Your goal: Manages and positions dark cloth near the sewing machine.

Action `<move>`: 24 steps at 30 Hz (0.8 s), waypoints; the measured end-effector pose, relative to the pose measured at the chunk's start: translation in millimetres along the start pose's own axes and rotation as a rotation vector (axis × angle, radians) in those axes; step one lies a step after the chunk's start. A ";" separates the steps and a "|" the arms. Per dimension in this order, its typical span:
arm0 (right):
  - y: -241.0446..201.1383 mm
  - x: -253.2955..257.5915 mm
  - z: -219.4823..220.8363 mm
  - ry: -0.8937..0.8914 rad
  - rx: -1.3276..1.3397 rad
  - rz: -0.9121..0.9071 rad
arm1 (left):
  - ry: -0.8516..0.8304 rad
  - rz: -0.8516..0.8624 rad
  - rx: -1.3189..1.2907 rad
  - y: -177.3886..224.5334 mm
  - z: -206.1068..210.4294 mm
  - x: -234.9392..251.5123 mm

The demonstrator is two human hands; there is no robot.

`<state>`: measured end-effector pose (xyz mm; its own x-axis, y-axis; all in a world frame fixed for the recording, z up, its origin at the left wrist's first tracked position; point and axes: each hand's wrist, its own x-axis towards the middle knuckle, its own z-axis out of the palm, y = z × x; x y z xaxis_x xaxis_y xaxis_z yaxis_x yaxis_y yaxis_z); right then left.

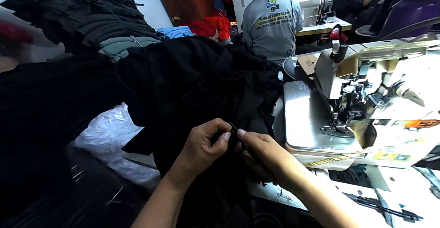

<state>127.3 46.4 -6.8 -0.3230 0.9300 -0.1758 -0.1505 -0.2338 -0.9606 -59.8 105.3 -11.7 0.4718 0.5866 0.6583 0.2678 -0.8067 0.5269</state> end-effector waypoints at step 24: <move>79.6 -94.9 -88.3 0.297 -0.282 -0.539 | -0.654 -0.054 1.068 55.9 89.9 104.2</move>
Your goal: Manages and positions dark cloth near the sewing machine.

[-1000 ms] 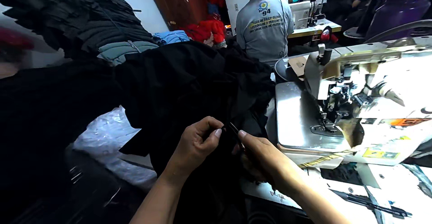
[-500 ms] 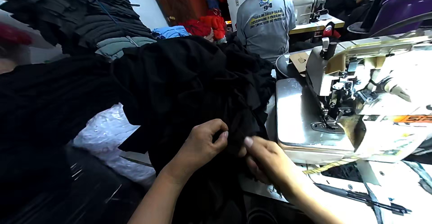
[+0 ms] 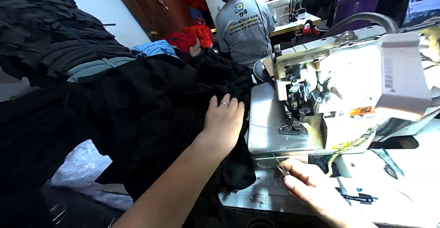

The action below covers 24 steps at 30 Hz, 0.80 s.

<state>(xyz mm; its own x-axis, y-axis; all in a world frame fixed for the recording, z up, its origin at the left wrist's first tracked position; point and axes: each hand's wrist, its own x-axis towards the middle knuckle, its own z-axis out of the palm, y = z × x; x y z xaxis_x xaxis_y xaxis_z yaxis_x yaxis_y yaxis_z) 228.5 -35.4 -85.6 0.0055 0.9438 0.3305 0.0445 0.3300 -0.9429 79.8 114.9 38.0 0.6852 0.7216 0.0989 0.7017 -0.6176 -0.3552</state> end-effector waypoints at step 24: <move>-24.5 22.1 18.0 -0.155 0.195 0.009 | 1.084 -0.713 -1.267 -49.7 31.1 -90.9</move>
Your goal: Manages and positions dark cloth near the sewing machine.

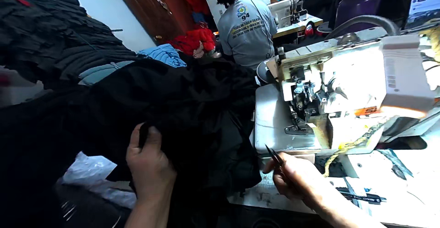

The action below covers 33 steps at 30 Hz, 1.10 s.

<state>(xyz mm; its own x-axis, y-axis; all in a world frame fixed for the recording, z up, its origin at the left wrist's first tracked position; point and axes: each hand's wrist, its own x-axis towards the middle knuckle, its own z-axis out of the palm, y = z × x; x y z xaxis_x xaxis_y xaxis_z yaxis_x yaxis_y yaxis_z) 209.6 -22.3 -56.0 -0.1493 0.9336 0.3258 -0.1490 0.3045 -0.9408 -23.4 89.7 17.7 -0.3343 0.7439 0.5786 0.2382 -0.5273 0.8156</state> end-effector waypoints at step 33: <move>-12.7 137.9 72.9 -0.017 0.323 0.268 | -0.433 0.240 -0.486 -45.1 -26.5 9.9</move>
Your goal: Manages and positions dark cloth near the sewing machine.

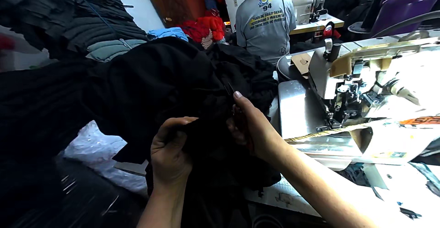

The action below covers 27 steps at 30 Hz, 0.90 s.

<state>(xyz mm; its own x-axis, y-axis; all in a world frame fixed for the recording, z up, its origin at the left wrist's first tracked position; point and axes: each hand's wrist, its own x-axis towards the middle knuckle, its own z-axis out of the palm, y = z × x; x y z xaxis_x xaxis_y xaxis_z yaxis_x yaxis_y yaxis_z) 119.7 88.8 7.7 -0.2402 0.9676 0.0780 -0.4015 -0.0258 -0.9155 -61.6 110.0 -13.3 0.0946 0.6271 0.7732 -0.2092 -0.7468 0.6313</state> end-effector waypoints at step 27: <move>4.7 -219.5 -95.2 0.227 -1.052 -0.366 | -0.421 0.255 0.932 43.2 -33.4 -11.5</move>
<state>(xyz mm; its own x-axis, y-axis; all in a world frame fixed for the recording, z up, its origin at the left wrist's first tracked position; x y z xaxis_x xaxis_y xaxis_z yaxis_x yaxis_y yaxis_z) 254.6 -99.8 -51.3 -0.0520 0.8994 0.4340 0.5524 0.3879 -0.7378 -104.2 78.0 3.0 0.5207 0.4335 0.7355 0.5434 -0.8328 0.1062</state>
